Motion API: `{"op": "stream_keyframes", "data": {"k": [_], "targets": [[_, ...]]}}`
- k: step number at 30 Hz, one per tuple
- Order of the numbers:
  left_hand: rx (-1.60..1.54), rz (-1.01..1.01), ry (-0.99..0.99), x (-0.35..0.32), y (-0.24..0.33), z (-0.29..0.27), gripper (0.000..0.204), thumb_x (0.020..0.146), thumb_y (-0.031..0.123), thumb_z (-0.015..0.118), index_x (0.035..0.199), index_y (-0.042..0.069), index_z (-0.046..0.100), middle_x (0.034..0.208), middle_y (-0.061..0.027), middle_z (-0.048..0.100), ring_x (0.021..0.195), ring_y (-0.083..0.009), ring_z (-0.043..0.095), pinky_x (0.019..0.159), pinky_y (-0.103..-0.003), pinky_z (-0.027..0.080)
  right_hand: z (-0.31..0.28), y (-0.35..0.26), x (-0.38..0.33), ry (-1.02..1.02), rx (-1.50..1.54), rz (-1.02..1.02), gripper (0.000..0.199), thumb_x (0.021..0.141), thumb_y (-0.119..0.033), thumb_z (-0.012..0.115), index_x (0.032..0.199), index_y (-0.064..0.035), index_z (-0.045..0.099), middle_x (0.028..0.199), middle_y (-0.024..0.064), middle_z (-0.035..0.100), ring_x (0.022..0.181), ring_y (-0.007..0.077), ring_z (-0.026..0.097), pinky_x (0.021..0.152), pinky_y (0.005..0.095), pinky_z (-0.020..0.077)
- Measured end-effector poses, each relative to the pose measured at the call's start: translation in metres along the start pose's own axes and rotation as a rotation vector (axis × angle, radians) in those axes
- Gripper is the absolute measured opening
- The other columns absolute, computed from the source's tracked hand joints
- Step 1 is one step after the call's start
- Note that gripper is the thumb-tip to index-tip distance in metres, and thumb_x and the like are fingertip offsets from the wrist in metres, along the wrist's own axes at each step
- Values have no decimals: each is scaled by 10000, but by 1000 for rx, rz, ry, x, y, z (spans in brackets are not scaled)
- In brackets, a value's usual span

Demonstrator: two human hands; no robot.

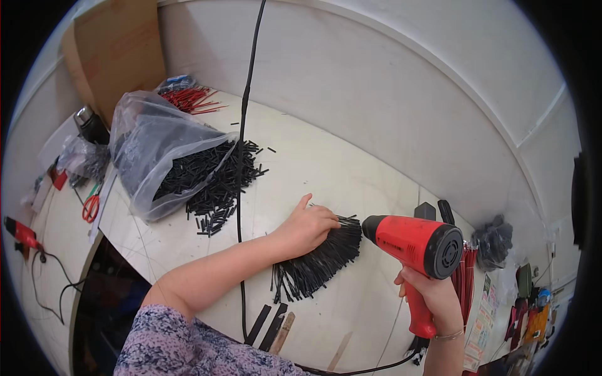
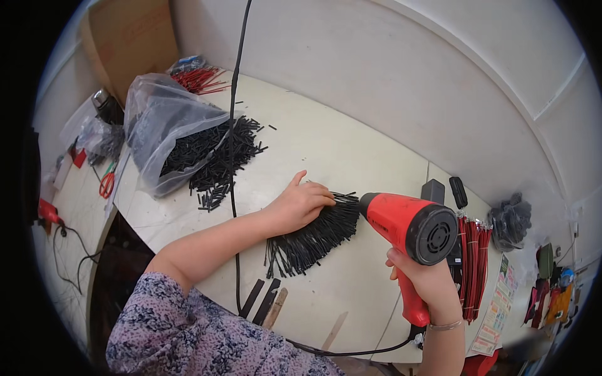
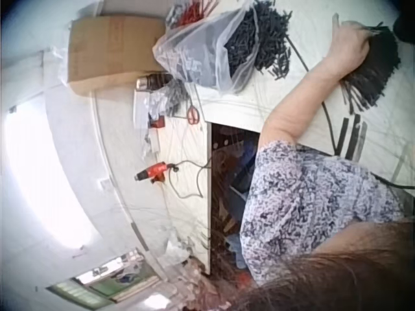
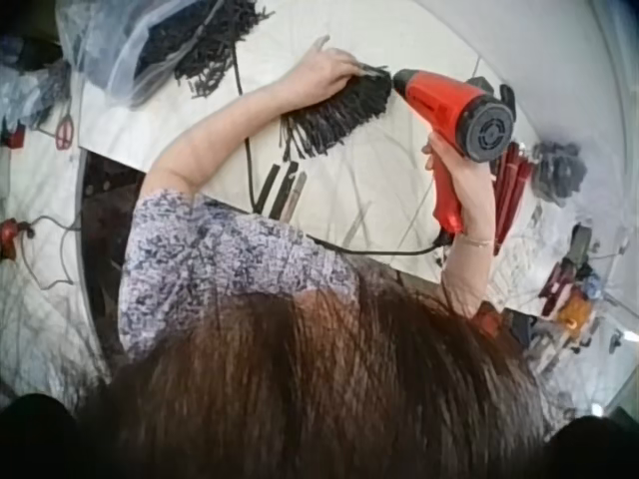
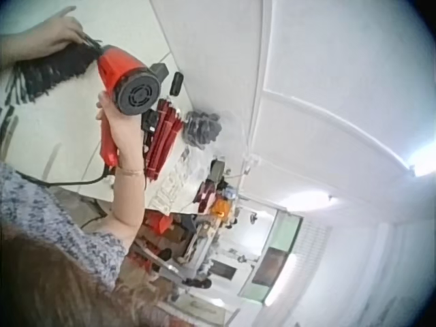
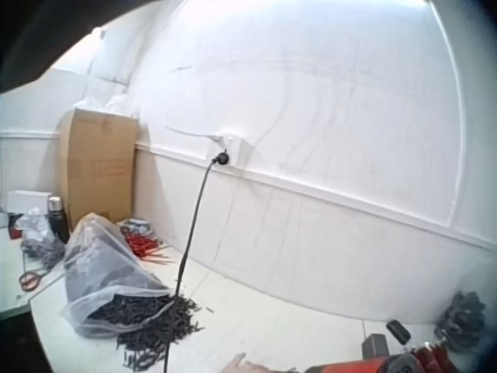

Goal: The person applies heat to a row of heat-shrink sleeves using a heat gun and bundles them together by hand. The person then sets down the heat gun and picks up a plastic casing.

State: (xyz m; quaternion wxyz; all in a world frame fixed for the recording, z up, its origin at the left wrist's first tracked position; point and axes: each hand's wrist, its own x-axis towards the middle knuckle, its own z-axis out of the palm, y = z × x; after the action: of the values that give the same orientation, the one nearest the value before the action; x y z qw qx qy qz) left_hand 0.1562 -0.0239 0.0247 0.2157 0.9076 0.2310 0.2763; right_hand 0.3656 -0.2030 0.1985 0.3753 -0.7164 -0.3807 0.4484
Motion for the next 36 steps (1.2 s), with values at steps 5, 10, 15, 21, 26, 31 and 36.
{"op": "stream_keyframes", "data": {"k": [5,10,15,21,26,31,36], "targets": [[14,18,14,0,5,-1,216,922,78,589,1102,89,708,1154,-22,687,1189,-200,587,1168,-604,273,-2,5,-7,-3,27,-4,262,875,-81,723,1102,9,628,851,84,674,651,157,654,594,311,544],[11,35,13,-1,6,-2,215,924,80,590,1102,93,709,1149,-23,690,1190,-199,588,1165,-609,274,0,4,6,25,5,-28,248,884,-99,724,1090,0,630,838,83,682,650,144,656,588,300,543],[29,28,6,-1,4,-2,213,921,82,593,1100,93,709,1148,-21,691,1192,-199,588,1161,-610,276,13,2,24,-6,-110,-112,239,930,-150,661,1123,-12,634,829,83,688,618,133,640,559,279,524],[-1,26,-30,0,5,-3,247,908,55,603,1131,108,695,1198,-23,679,1236,-196,574,1179,-616,237,7,-5,13,-24,24,-41,234,900,-120,713,1093,-8,639,830,88,682,630,142,647,592,304,542],[6,64,32,-1,6,-2,198,927,85,597,1091,97,706,1146,-15,690,1182,-194,593,1160,-613,278,-7,-1,-11,-20,30,20,221,903,-88,693,1097,-2,635,842,90,679,648,151,653,594,305,542],[12,48,21,0,5,0,191,933,90,597,1087,102,709,1150,-18,687,1179,-196,594,1164,-614,273,-12,6,-34,-26,50,42,242,877,-36,700,1103,10,625,873,86,673,677,164,665,605,313,551],[16,53,19,0,4,0,187,936,95,596,1086,101,708,1150,-24,684,1169,-205,597,1161,-618,274,-10,15,-51,-61,78,62,294,864,-20,709,1137,23,606,866,94,677,681,171,670,606,317,556]]}}
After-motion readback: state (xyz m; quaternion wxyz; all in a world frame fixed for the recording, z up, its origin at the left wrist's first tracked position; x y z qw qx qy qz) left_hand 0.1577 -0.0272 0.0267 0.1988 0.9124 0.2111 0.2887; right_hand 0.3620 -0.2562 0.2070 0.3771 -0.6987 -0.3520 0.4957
